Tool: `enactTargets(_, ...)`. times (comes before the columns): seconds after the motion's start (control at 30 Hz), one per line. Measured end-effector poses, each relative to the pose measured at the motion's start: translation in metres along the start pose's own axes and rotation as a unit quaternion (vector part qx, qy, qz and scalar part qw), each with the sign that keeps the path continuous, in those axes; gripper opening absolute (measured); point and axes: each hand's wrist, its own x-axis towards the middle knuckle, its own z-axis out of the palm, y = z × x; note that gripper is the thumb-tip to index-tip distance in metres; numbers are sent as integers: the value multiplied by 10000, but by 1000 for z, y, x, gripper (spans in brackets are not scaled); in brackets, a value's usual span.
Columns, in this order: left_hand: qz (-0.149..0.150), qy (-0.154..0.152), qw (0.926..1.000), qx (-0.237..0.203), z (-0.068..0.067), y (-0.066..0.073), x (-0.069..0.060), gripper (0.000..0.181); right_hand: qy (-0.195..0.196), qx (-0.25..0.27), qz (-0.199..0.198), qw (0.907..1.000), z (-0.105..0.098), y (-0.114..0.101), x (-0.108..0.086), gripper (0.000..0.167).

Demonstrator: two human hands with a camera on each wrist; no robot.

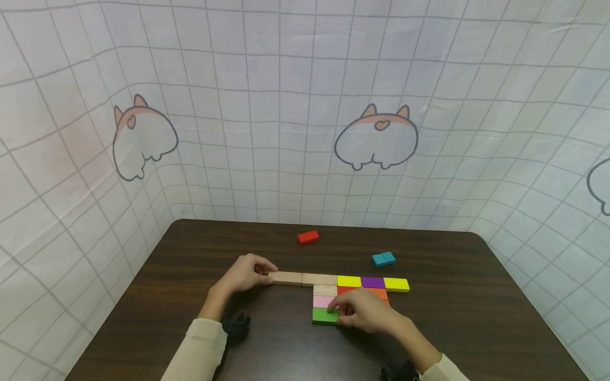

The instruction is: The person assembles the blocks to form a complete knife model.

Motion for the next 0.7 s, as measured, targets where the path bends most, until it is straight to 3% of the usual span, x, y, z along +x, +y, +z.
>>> enactTargets(0.27, -26, -5, 10000, -7, 0, 0, 0, 20, -295, -44, -322, 9990, -34, 1, 12, 28)
enactTargets(0.43, 7, -14, 10000, 28, 0, 0, 0, 19, -511, 3, -284, 9983, -61, 3, 30, 31)
enactTargets(0.7, 60, -2, 10000, 68, 0, 0, -1, 19, 23, 51, 62, 10000, -79, 15, 73, 36)
